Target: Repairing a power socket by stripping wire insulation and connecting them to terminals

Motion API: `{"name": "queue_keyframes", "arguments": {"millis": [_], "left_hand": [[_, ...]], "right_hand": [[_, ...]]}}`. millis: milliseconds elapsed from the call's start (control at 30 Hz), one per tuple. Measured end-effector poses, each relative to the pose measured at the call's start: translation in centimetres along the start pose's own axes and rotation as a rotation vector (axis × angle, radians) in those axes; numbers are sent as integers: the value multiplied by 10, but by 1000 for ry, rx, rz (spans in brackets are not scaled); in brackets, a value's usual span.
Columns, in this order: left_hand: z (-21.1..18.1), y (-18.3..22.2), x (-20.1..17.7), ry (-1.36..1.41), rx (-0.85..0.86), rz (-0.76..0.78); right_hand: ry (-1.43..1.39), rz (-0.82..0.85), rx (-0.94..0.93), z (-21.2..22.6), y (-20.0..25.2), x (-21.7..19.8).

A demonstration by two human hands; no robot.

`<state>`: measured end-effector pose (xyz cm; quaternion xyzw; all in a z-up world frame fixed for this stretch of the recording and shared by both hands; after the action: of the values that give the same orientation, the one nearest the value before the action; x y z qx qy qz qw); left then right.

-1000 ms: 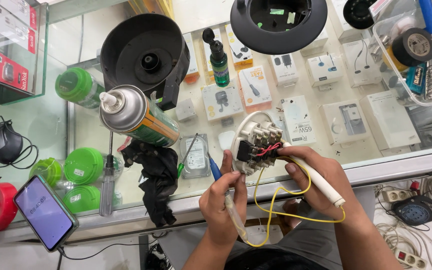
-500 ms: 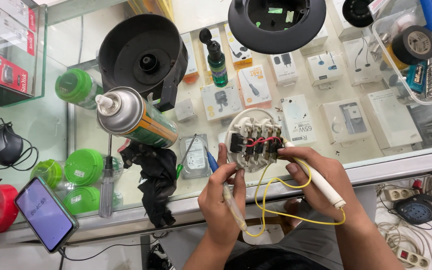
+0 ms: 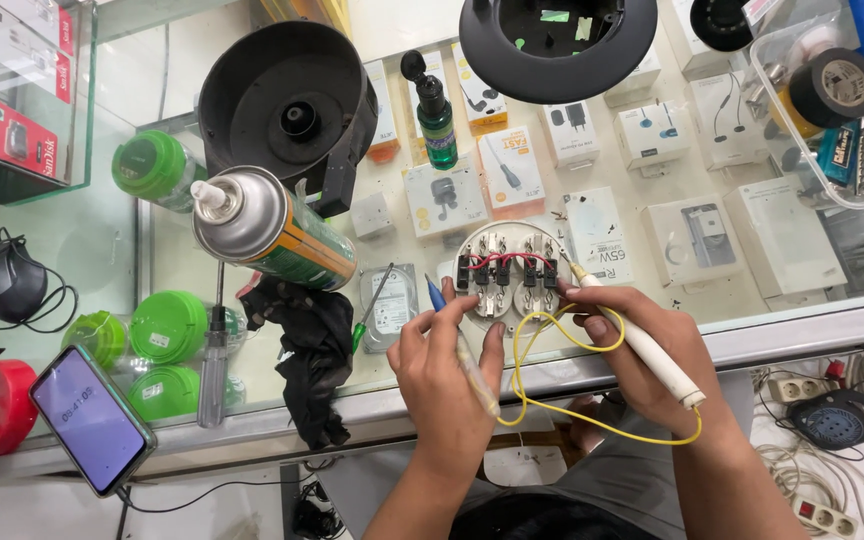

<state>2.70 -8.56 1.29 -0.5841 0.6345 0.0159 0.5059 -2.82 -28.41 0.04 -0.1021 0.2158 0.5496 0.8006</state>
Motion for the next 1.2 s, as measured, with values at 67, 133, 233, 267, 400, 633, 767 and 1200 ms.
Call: {"name": "queue_keyframes", "arguments": {"millis": [67, 133, 233, 267, 400, 633, 767, 1200], "left_hand": [[-1, -1, 1, -3, -3, 12], [0, -1, 1, -8, -8, 19], [2, 1, 2, -2, -13, 24], [2, 1, 2, 2, -8, 22], [0, -4, -8, 135, -30, -23], [0, 10, -32, 224, 55, -198], [7, 18, -26, 207, -26, -132], [5, 12, -22, 146, -3, -63]], "right_hand": [[-14, 5, 7, 5, 2, 0], [-27, 13, 10, 9, 2, 0], [-51, 4, 24, 11, 3, 0], [-47, 3, 18, 11, 3, 0], [-35, -6, -9, 13, 4, 0], [-94, -58, -67, 22, 4, -5], [-268, -16, -49, 18, 3, 0], [-303, -147, -91, 13, 2, -7]]}}
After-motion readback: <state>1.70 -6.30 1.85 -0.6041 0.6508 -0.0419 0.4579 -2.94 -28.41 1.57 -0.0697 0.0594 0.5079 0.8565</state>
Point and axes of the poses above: each hand's wrist, its own y-axis away from the middle knuckle, its own x-axis out of the palm, z = x × y, the point moved 8 cm from there along -y, towards the middle knuckle, and after that the axes turned 12 degrees about x, right-handed, at the moved point
